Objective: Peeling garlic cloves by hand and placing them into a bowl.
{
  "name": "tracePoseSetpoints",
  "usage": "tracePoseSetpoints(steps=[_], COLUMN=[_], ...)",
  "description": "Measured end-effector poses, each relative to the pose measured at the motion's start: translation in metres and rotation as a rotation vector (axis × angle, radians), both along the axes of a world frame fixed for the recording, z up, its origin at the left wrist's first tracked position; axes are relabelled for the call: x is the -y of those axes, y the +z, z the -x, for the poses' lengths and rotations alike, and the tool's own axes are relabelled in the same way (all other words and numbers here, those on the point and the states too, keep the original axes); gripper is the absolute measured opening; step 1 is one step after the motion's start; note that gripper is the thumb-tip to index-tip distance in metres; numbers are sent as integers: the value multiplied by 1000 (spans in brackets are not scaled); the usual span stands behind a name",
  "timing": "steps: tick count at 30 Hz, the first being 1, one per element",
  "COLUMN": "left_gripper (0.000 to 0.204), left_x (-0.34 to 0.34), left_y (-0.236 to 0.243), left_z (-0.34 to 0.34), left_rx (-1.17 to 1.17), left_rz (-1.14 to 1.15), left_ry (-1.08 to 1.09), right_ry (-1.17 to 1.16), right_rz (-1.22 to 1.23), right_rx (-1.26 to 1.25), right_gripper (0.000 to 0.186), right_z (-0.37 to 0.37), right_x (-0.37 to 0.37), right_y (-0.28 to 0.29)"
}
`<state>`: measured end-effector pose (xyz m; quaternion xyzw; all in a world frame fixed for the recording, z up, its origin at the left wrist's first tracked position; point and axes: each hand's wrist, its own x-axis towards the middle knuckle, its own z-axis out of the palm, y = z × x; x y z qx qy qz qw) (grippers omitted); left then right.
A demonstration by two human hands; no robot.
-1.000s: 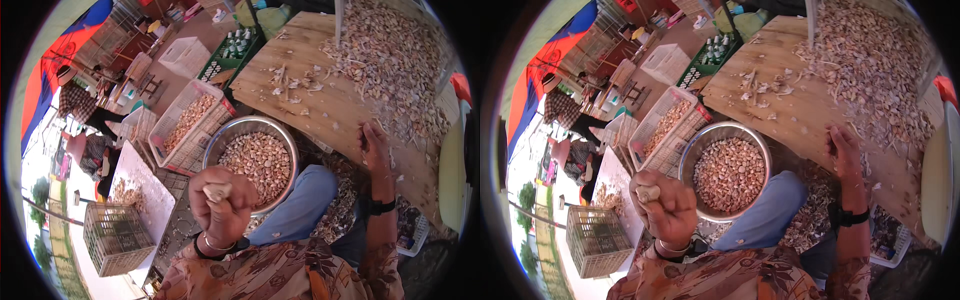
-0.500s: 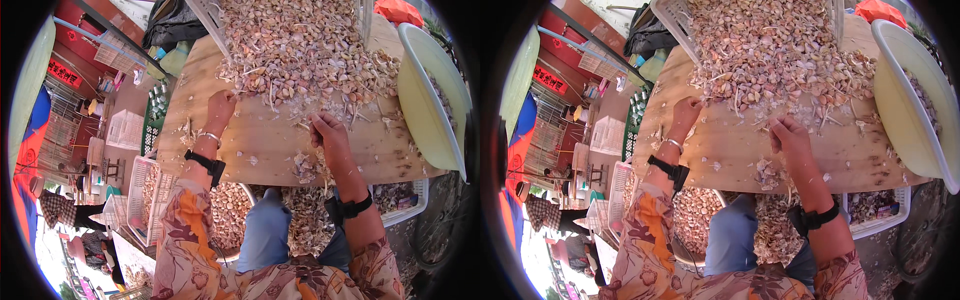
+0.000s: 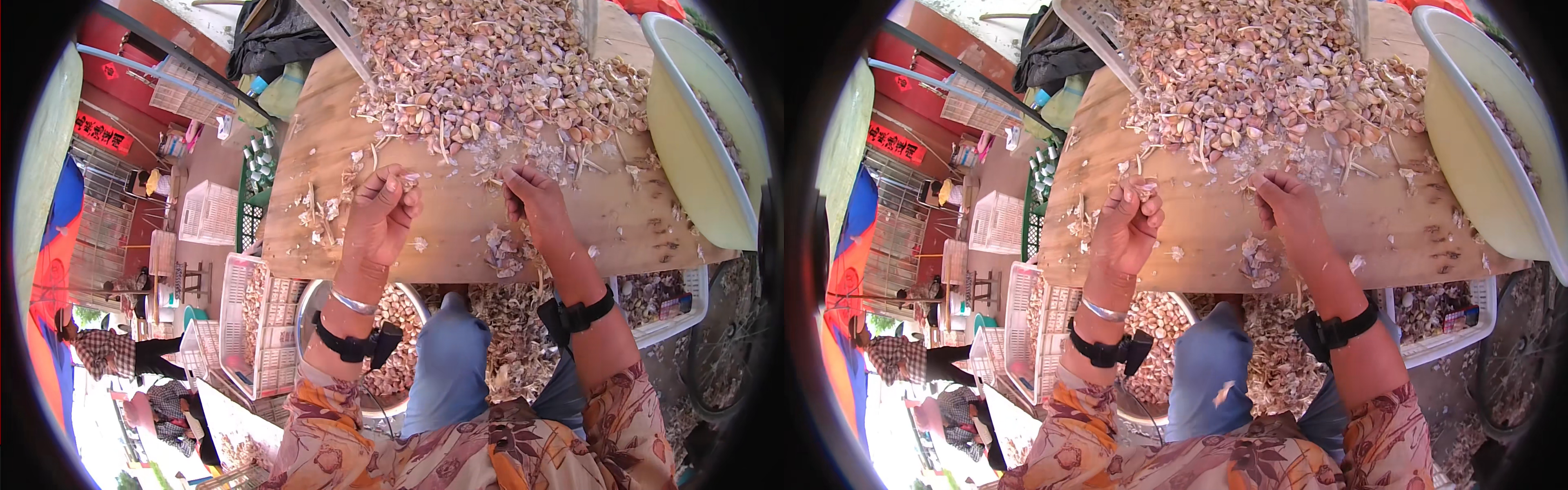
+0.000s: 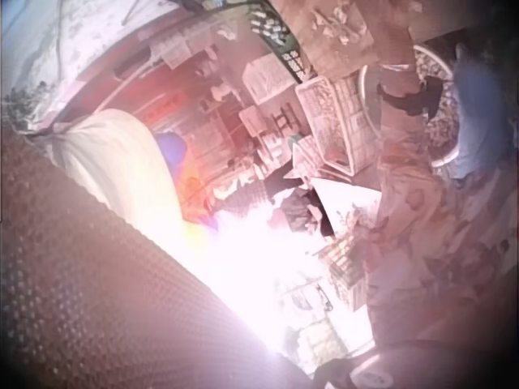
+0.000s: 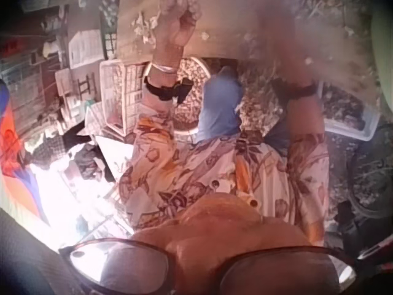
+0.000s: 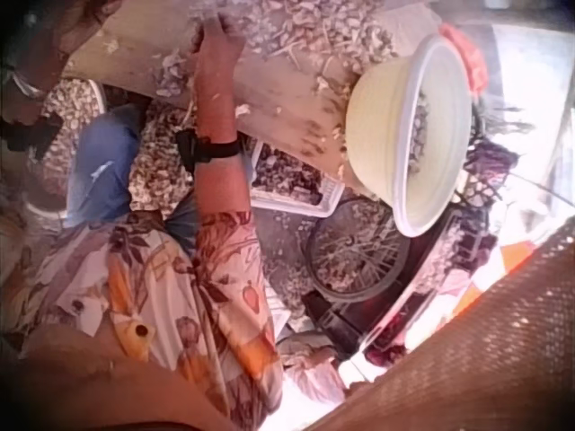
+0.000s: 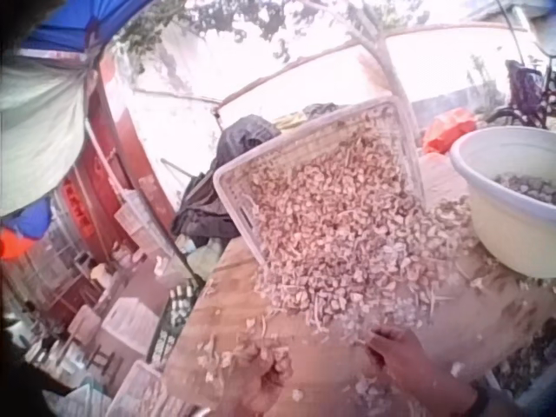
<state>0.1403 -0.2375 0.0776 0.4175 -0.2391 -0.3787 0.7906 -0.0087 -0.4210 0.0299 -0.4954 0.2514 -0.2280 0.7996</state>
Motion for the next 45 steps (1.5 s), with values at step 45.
tracePoseSetpoints(steps=[45], left_gripper=[12], left_x=[91], left_y=[-34], left_z=[-110], left_rx=[1828], left_rz=[-828], left_ry=[348], right_ry=[35], right_rz=[-45], right_rx=[-8], right_gripper=[15], right_z=[15], right_x=[3], right_y=[8])
